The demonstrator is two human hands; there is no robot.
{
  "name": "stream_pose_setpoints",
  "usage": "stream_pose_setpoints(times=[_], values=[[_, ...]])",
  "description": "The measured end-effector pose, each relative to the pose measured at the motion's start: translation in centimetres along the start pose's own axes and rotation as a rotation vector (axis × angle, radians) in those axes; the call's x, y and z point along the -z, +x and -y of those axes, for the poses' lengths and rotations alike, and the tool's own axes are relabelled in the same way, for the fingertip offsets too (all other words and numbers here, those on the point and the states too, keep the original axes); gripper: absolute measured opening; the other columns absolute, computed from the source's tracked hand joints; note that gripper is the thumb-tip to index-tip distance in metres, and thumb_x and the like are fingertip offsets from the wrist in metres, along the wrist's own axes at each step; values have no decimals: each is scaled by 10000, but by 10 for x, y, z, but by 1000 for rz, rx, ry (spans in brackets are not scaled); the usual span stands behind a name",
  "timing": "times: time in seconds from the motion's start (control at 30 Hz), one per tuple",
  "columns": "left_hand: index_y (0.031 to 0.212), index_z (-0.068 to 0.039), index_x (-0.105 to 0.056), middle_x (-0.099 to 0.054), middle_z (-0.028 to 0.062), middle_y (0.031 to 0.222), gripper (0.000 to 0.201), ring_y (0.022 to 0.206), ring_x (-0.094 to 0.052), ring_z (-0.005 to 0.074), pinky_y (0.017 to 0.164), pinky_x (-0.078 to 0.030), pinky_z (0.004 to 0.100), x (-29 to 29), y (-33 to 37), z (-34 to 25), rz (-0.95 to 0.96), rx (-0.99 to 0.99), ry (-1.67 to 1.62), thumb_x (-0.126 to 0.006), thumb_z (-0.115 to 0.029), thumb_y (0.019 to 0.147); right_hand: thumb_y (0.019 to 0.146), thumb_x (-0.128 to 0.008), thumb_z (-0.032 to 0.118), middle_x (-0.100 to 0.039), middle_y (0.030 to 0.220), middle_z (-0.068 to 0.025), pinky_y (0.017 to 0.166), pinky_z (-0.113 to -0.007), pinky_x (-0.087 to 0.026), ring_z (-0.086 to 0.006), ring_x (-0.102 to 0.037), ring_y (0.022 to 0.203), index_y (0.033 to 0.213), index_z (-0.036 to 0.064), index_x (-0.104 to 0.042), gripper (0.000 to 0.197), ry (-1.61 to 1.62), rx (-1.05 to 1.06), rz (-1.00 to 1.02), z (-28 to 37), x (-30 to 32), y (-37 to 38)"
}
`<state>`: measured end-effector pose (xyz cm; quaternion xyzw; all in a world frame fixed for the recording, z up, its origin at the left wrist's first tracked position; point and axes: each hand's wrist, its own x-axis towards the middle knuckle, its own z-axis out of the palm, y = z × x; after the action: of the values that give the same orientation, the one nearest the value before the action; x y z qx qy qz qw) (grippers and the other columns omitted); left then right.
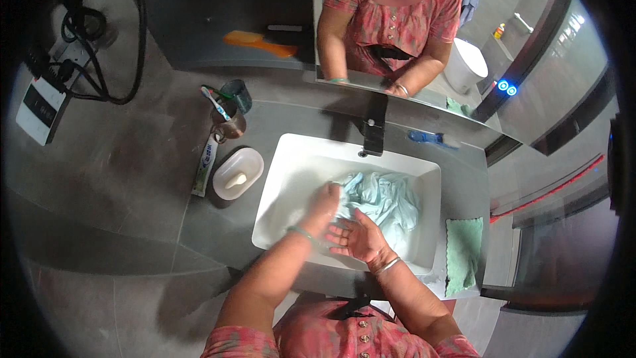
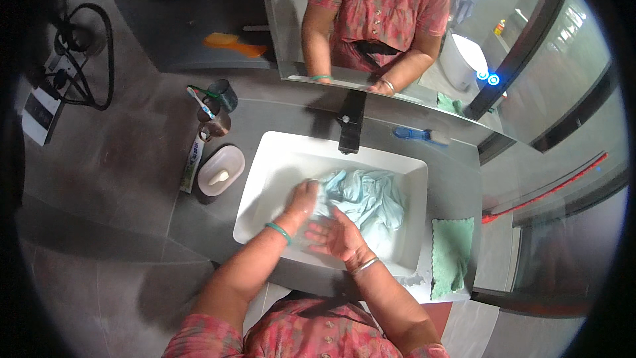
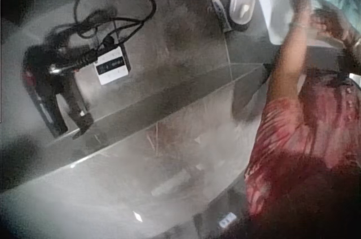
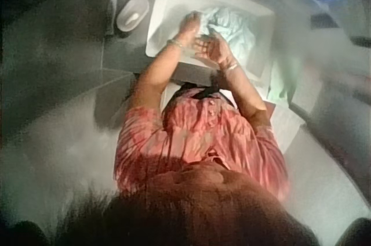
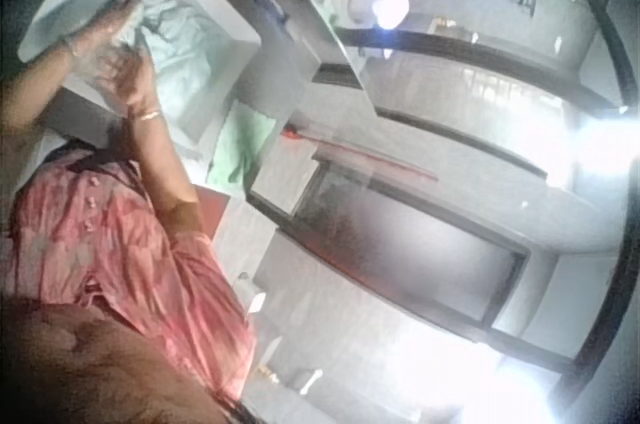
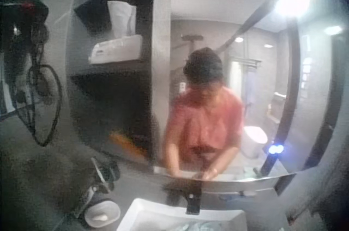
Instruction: The person washes a light blue cloth by hand in a bathroom sink. They rub the cloth with soap, rinse it under running water, and wring it out repeatedly.
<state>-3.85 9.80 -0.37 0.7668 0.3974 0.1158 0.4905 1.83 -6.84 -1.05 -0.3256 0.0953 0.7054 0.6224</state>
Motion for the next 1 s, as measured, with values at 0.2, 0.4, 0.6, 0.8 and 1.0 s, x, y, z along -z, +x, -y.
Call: stream_pose_setpoints(times=[0.2, 0.4, 0.6, 0.8, 1.0], values=[[1386, -84, -532, -531, 236, 1422, 516, 1299, -521, 419, 1063, -403, 583, 21, -8, 41, -95, -142, 708, -551, -393, 974, 974, -516, 630, -596, 1275, -217, 995, -589, -500, -430, -597, 1190, 1486, -70, -306, 892, 95, 4, -210, 3, 33, 13], [1141, -69, -692, -667, 273, 1111, 338, 1124, -639, 393, 980, -500, 498, 22, 0, 38, 157, -93, 540, -663, -292, 888, 848, -451, 871, -599, 1276, -263, 1018, -584, -487, -454, -587, 1202, 1237, -52, -505, 1004, 94, -78, -130, 10, 31, 16], [915, -65, -736, -646, 228, 1118, 365, 1151, -615, 401, 954, -510, 492, -19, -56, -24, 140, -669, 271, -712, -418, 825, 850, -381, 879, -439, 1526, -239, 1097, -606, -392, -442, -444, 1398, 1512, 67, -402, 1048, -23, 130, 186, 21, 16, 8], [988, -38, -724, -600, 197, 1208, 415, 1173, -567, 402, 978, -480, 532, -22, -32, -45, 89, -324, 260, -700, -422, 833, 1066, -373, 465, -513, 1490, -164, 1137, -485, -397, -365, -503, 1348, 1473, 62, -468, 581, 377, 348, 143, 22, -7, 25], [1415, -99, -495, -530, 218, 1411, 592, 1347, -448, 473, 1156, -258, 640, -28, -68, -65, -100, -442, 185, -667, -264, 874, 1043, -267, 557, -374, 1599, -167, 1219, -526, -275, -363, -356, 1473, 1560, 150, -369, 665, 207, 425, 738, 11, -2, 20]])
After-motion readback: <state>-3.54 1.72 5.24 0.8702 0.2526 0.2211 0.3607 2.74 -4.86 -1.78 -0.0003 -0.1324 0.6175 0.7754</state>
